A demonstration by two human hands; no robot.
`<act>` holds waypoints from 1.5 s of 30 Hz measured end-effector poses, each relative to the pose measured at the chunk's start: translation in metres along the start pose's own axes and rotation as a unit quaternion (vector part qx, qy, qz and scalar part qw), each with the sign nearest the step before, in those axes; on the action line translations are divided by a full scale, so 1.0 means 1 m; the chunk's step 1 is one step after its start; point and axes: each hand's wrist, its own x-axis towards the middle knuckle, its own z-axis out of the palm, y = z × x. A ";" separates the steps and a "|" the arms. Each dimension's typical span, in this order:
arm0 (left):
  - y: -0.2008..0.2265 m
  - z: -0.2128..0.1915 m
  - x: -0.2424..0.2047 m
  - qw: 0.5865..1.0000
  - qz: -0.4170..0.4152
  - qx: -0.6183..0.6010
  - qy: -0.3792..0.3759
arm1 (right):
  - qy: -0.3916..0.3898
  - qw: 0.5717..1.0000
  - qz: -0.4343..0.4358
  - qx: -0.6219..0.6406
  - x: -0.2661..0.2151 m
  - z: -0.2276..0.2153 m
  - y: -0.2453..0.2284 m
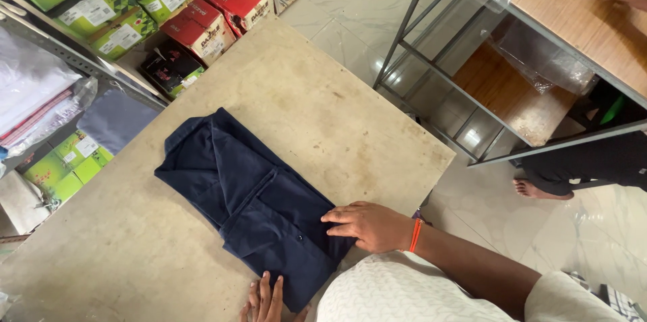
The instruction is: The person folds a navy polo shirt on a table, pressing the folds flat by hand, then slides the folded shirt into a clear plastic bag and smooths the bag over it. They then lay out a pink polo shirt, spread it flat, and begin folding it in half.
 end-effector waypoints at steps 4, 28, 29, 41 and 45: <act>-0.029 0.060 -0.016 0.981 0.062 0.033 0.179 | 0.004 1.000 0.001 -0.004 0.000 0.004 0.001; 0.004 0.002 -0.009 0.992 0.000 -0.068 0.104 | 0.001 1.000 0.002 -0.003 0.001 0.004 0.002; 0.006 -0.001 -0.008 0.992 -0.009 -0.080 0.097 | 0.000 1.000 0.003 -0.002 0.001 0.003 0.002; 0.014 -0.015 -0.005 0.993 -0.026 -0.091 0.074 | 0.003 1.000 -0.006 -0.005 0.002 0.005 0.005; 0.012 -0.014 -0.004 0.995 -0.032 -0.079 0.046 | 0.006 1.000 -0.009 -0.007 0.001 0.006 0.006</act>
